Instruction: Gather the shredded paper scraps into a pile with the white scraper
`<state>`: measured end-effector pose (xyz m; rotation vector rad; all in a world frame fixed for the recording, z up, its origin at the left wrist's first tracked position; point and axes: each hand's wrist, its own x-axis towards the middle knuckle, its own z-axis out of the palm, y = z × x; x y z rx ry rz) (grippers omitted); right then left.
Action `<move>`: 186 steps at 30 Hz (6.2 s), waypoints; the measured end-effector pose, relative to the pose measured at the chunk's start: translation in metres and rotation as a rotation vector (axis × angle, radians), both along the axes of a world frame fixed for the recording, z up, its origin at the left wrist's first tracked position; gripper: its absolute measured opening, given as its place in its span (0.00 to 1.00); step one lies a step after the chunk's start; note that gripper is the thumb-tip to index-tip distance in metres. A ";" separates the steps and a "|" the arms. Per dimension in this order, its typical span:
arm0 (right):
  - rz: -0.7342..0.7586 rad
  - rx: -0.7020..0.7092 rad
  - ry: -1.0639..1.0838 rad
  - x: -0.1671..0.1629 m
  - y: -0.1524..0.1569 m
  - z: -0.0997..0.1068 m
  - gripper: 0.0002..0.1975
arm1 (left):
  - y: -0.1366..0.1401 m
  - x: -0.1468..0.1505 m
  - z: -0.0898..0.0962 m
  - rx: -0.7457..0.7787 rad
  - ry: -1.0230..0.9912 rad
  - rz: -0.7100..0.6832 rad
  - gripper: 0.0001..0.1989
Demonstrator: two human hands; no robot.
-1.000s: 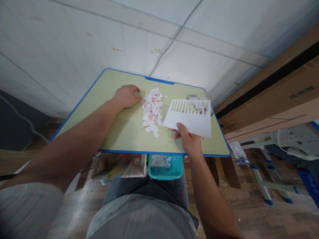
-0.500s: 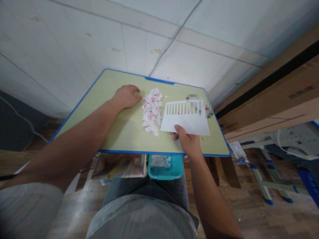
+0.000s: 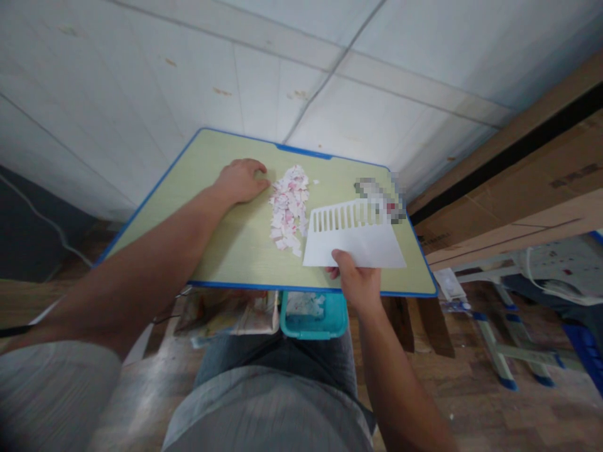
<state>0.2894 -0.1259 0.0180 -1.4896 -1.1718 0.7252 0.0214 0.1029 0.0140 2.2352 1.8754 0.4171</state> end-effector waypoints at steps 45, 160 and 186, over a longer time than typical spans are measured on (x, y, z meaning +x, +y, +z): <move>-0.076 0.063 0.007 -0.018 0.000 -0.025 0.15 | 0.002 0.002 -0.002 0.009 -0.030 0.003 0.27; 0.373 -0.061 0.025 -0.040 0.002 0.003 0.19 | -0.004 0.005 0.007 -0.024 0.001 -0.008 0.27; 0.470 -0.112 -0.120 -0.037 0.001 0.002 0.25 | -0.002 0.004 0.004 -0.008 -0.017 -0.009 0.27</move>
